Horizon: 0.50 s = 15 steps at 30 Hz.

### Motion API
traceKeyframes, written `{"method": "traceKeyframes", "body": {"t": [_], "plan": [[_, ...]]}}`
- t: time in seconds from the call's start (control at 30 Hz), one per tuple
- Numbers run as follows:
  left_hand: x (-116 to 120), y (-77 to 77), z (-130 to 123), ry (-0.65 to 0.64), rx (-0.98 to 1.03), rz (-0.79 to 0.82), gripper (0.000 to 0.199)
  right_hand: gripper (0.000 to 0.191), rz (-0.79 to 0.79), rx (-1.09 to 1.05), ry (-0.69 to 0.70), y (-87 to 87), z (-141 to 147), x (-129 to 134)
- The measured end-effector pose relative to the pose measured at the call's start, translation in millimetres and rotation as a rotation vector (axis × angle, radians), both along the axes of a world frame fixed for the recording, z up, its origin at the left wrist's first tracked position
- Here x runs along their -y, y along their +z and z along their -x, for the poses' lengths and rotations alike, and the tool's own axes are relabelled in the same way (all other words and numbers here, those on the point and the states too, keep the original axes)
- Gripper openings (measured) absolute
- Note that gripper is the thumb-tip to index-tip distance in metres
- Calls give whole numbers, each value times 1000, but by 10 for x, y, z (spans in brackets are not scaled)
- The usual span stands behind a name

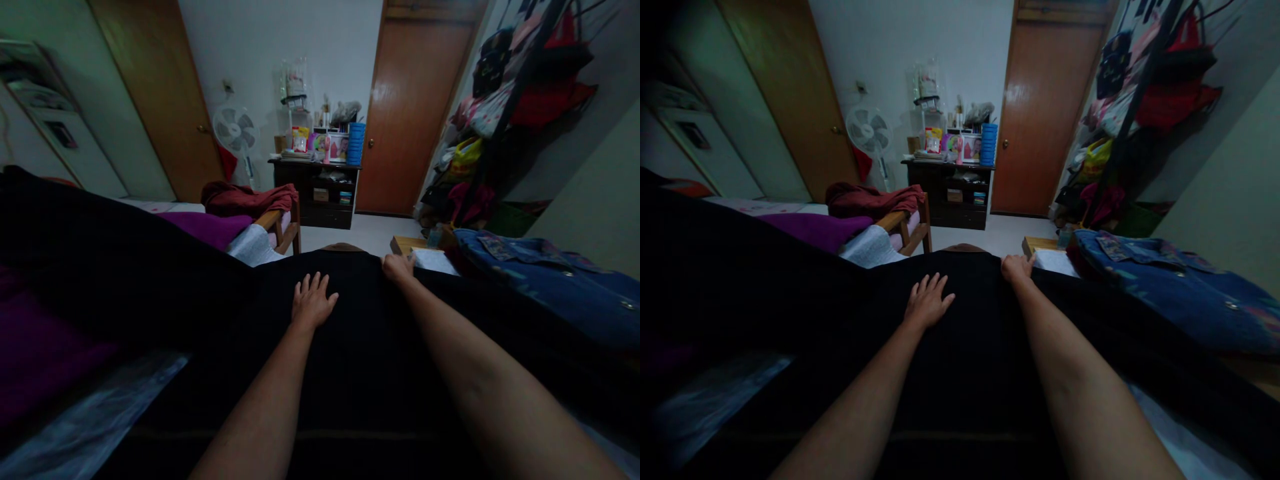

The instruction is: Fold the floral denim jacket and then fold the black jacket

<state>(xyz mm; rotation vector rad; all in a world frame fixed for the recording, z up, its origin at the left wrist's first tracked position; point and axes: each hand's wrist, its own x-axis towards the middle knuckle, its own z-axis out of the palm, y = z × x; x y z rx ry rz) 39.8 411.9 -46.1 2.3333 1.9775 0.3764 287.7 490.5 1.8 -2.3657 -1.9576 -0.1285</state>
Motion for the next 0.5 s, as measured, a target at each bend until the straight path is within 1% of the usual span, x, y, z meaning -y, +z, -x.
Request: {"method": "traceKeyframes", "body": {"t": [0.07, 0.17, 0.3, 0.4, 0.5], "plan": [[-7, -12, 2, 0, 7, -7, 64, 34, 3, -4, -26, 25, -31, 0], [-6, -12, 8, -3, 11, -10, 64, 30, -19, 0, -14, 48, -68, 29], [11, 17, 18, -12, 6, -12, 63, 27, -152, 26, -25, 6, -78, 67], [20, 30, 18, -20, -4, -5, 62, 32, -213, 33, -83, -80, 10, 108], [13, 16, 10, -11, -8, -7, 63, 38, -275, 37, -123, -150, 198, 206]]}}
